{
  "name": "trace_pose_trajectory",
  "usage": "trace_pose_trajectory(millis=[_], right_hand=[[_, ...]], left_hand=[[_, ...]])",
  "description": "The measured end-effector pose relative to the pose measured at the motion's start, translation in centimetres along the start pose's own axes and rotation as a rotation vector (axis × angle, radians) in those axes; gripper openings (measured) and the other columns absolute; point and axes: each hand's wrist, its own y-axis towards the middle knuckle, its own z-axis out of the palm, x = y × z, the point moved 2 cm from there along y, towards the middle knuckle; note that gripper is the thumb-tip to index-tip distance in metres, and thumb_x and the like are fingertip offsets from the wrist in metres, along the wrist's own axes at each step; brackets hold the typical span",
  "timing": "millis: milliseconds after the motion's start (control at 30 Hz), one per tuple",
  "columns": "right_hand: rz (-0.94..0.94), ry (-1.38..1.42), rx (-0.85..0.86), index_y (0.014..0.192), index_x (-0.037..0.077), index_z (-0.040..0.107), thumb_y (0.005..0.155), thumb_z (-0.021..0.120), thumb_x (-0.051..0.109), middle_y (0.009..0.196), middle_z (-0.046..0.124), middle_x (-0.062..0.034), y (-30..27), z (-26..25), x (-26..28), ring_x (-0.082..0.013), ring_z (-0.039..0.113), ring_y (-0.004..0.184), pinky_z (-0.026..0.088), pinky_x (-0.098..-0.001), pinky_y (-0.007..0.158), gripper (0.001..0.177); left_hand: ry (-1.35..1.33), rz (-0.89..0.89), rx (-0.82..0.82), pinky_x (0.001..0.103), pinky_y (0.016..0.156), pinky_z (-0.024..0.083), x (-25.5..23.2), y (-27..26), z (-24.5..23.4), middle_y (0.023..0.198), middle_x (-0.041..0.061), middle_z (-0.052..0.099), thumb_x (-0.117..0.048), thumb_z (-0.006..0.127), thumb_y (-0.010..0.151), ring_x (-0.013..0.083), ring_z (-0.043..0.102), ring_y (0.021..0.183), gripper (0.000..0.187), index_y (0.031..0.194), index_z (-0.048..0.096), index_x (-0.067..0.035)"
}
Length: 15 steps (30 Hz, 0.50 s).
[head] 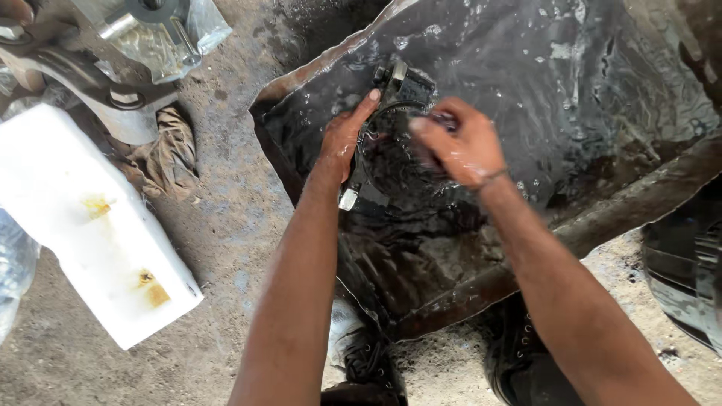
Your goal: The person washes a blue circular gasket and a metal mechanical part in a metal tray filled with dark liquid using a cloth. The person scrubs the parts thoroughly and places the cleaned gasket into a blue bucket containing other mechanical components.
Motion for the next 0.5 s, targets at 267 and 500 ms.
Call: trace_pose_trajectory(millis=[267, 500], right_hand=[[-0.586, -1.096, -0.026, 0.126, 0.022, 0.072, 0.065, 0.081, 0.045, 0.140, 0.058, -0.0179, -1.9, -1.0, -7.9, -0.0367, 0.047, 0.130, 0.038, -0.0546, 0.104, 0.066], [0.172, -0.219, -0.134, 0.131, 0.011, 0.064, 0.096, 0.067, 0.036, 0.128, 0.065, -0.0154, 0.8, 2.1, -9.9, -0.0292, 0.063, 0.115, 0.054, -0.0452, 0.101, 0.043]], left_hand=[[-0.337, 0.050, 0.038, 0.035, 0.059, 0.061, -1.8, -2.2, 1.3, 0.088, 0.009, 0.075, -0.043, 0.080, 0.082, 0.0190, 0.072, 0.065, 0.053, 0.109, 0.074, 0.003], [-0.294, 0.055, 0.011, 0.037, 0.085, 0.056, -1.8, -2.6, 1.1, 0.111, 0.012, 0.076, -0.044, 0.076, 0.082, 0.0251, 0.071, 0.096, 0.056, 0.119, 0.074, -0.001]])
